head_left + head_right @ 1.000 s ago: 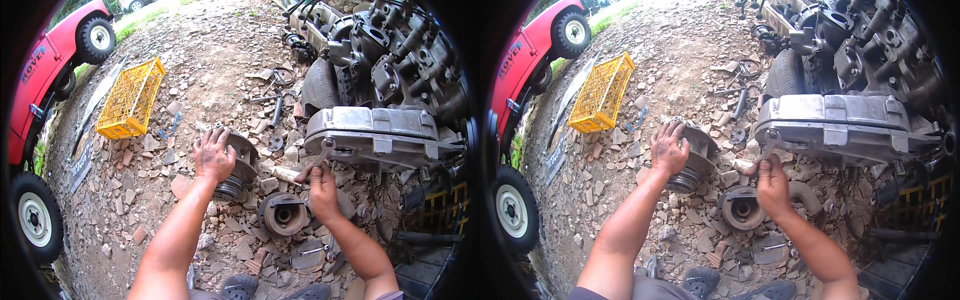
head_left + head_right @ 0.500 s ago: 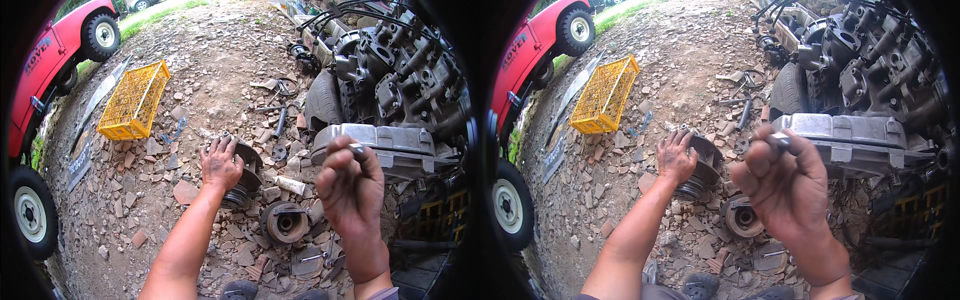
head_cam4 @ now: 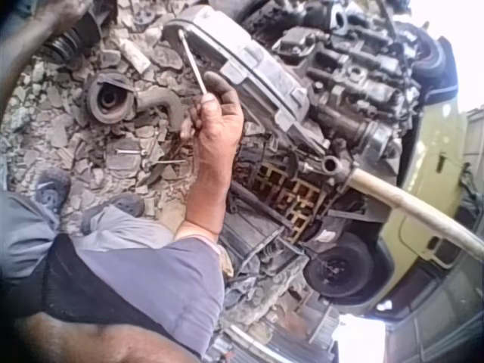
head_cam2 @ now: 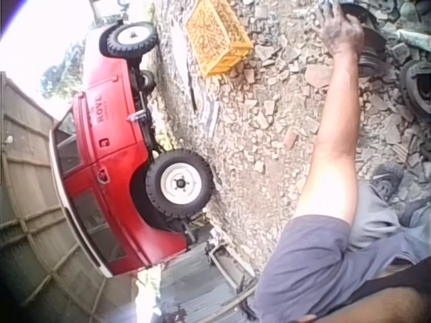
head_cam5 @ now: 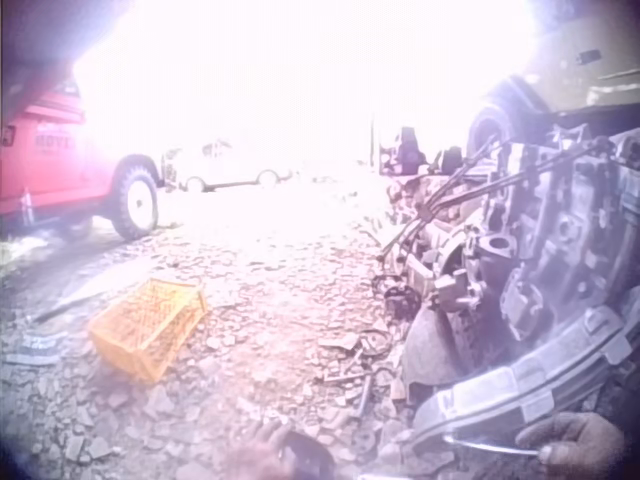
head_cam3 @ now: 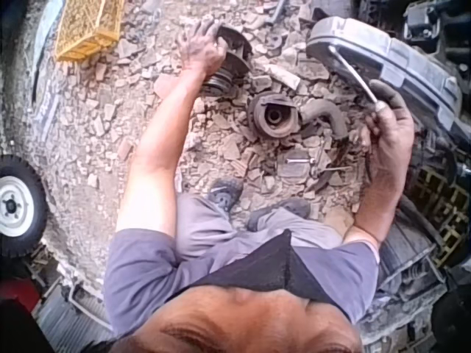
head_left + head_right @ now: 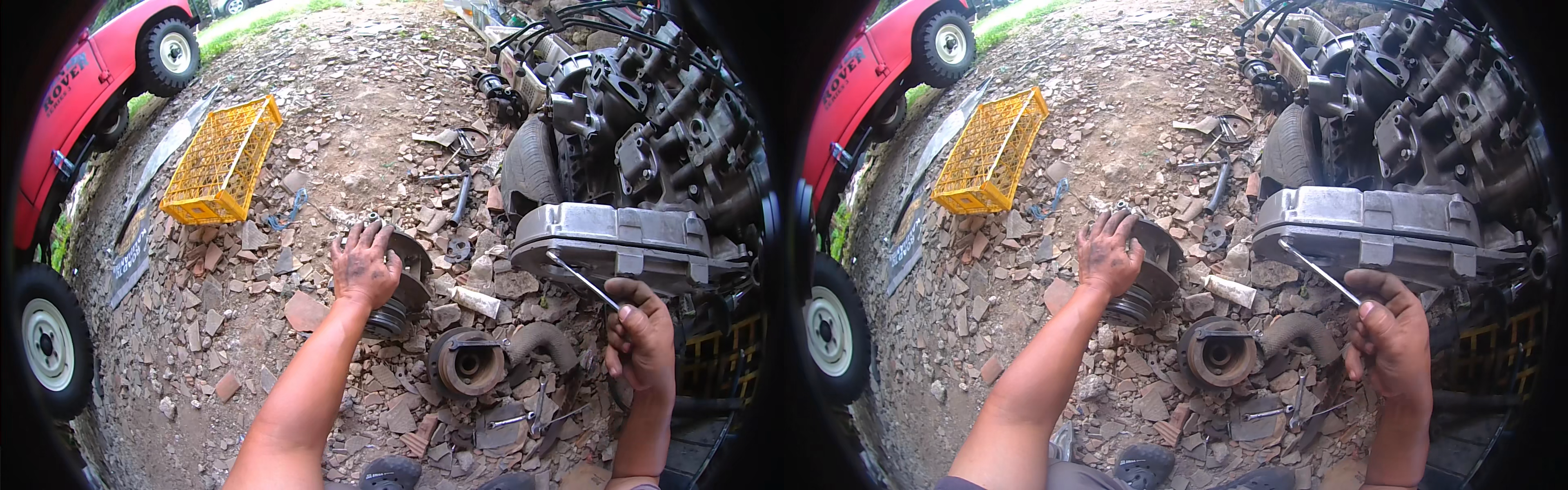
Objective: The person is working on a disassembled car engine outdoors. They use a wrench to loosen and tighten bolts on the engine block and a separate pulley assembly. The person repeatedly handles the engine block and pulley, adjusting their positions and inspecting the components.
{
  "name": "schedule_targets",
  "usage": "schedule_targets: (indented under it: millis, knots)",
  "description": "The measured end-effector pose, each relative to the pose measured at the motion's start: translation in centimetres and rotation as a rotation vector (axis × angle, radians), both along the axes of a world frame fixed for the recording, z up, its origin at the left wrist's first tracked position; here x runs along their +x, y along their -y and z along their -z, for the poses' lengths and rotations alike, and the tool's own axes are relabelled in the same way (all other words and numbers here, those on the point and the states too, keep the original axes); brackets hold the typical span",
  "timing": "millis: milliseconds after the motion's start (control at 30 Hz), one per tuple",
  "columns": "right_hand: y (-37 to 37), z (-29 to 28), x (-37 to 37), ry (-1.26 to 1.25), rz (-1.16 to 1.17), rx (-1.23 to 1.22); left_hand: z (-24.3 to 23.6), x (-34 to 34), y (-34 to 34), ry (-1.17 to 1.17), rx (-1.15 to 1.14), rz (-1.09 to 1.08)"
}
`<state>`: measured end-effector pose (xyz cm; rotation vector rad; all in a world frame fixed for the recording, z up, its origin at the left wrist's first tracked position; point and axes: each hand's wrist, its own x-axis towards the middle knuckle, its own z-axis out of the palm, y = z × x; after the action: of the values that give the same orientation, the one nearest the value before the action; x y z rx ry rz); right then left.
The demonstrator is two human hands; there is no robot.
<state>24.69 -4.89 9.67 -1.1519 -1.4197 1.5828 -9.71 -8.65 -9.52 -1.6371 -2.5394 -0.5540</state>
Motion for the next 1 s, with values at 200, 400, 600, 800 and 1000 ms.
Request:
schedule_targets:
  millis: [200,400,600,800,1000]
  knots:
    - [-1.8,3.9,2.3,0.858,0.087,1.140,-0.1,-0.2,0.2,-0.013,-0.018,0.001]
    - [-4.5,12.8,2.4,0.994,0.130,0.997,-0.2,0.2,-0.2,0.000,-0.020,0.010]
    - [-3.0,16.3,-4.0,0.758,-0.042,0.391,0.1,0.1,-0.2,-0.026,-0.009,-0.004]
    - [-1.4,15.8,-11.3,-0.033,-0.220,-0.399,-0.2,0.6,-0.5,-0.011,-0.031,0.001]
    - [1.9,6.1,-16.0,-0.605,-0.372,-0.734,0.3,-0.2,-0.4,0.005,-0.002,0.009]
